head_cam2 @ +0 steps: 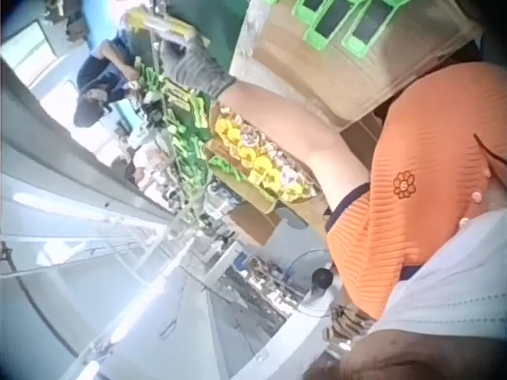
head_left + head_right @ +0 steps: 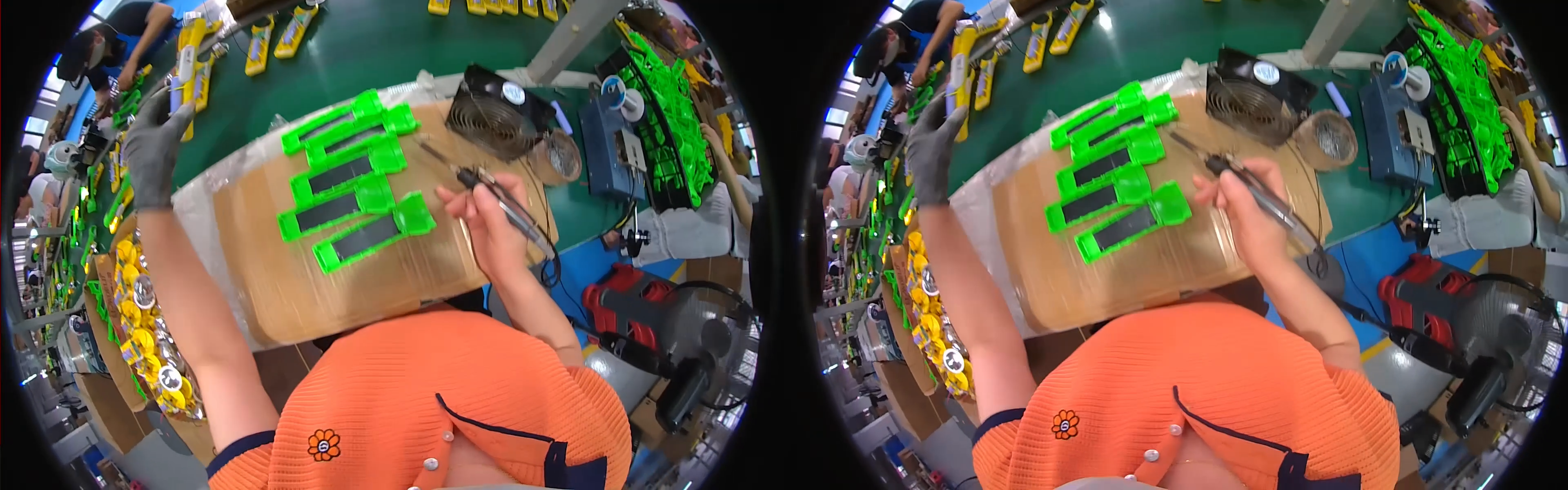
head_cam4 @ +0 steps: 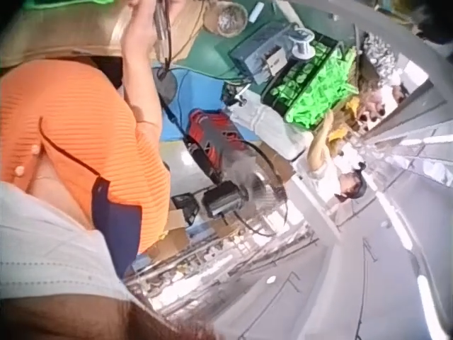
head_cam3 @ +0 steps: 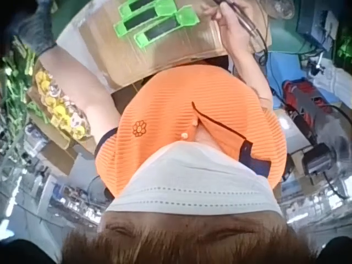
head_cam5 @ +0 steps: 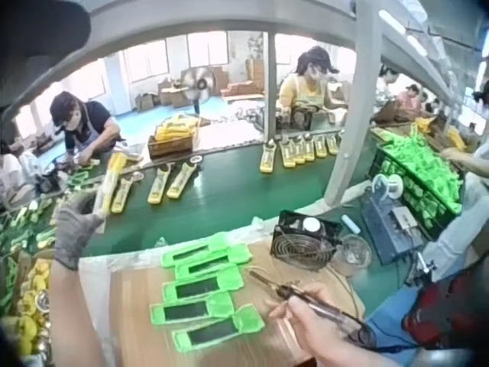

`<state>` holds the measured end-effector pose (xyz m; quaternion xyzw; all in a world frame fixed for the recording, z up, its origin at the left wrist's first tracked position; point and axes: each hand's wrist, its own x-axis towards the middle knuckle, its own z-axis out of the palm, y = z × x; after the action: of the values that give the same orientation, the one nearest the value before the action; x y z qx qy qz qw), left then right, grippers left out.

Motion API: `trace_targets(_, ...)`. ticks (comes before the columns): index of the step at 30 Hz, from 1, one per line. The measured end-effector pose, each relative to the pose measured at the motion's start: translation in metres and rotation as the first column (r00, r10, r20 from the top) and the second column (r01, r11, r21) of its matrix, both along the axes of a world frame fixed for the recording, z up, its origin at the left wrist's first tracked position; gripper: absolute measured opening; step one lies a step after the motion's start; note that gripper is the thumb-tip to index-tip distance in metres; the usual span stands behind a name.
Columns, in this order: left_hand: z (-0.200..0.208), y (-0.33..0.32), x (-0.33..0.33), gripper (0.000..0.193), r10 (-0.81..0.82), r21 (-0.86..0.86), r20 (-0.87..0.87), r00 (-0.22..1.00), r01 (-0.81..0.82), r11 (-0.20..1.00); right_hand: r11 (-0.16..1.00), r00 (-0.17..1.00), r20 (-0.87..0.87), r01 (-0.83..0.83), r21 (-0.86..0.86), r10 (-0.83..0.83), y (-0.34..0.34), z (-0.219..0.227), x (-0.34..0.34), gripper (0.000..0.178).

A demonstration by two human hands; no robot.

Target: Soldering electronic components and wires onto PCBs within plastic housings.

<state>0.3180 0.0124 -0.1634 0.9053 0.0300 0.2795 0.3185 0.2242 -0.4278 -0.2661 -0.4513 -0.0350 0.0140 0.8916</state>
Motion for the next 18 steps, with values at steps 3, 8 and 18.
trace_targets(3, 0.002, -0.066, -0.118, 0.052, -0.212, -0.208, -0.035, 0.977, 0.201, 0.957, 0.999, 1.0, 0.004, -0.03, -0.016, 0.03, -0.004, 0.003, -0.004, 0.015)
trace_targets(8, -0.014, -0.156, -0.226, 0.054, -0.414, -0.027, -0.317, 0.853, 0.428, 0.903, 0.999, 0.998, -0.04, -0.05, 0.008, 0.05, -0.006, 0.015, -0.018, 0.013)
trace_targets(18, -0.031, -0.147, -0.218, 0.046, -0.163, 0.506, -0.342, 0.925, 0.328, 0.798, 1.0, 1.0, 0.001, -0.008, -0.022, 0.008, 0.008, 0.002, -0.032, 0.016)
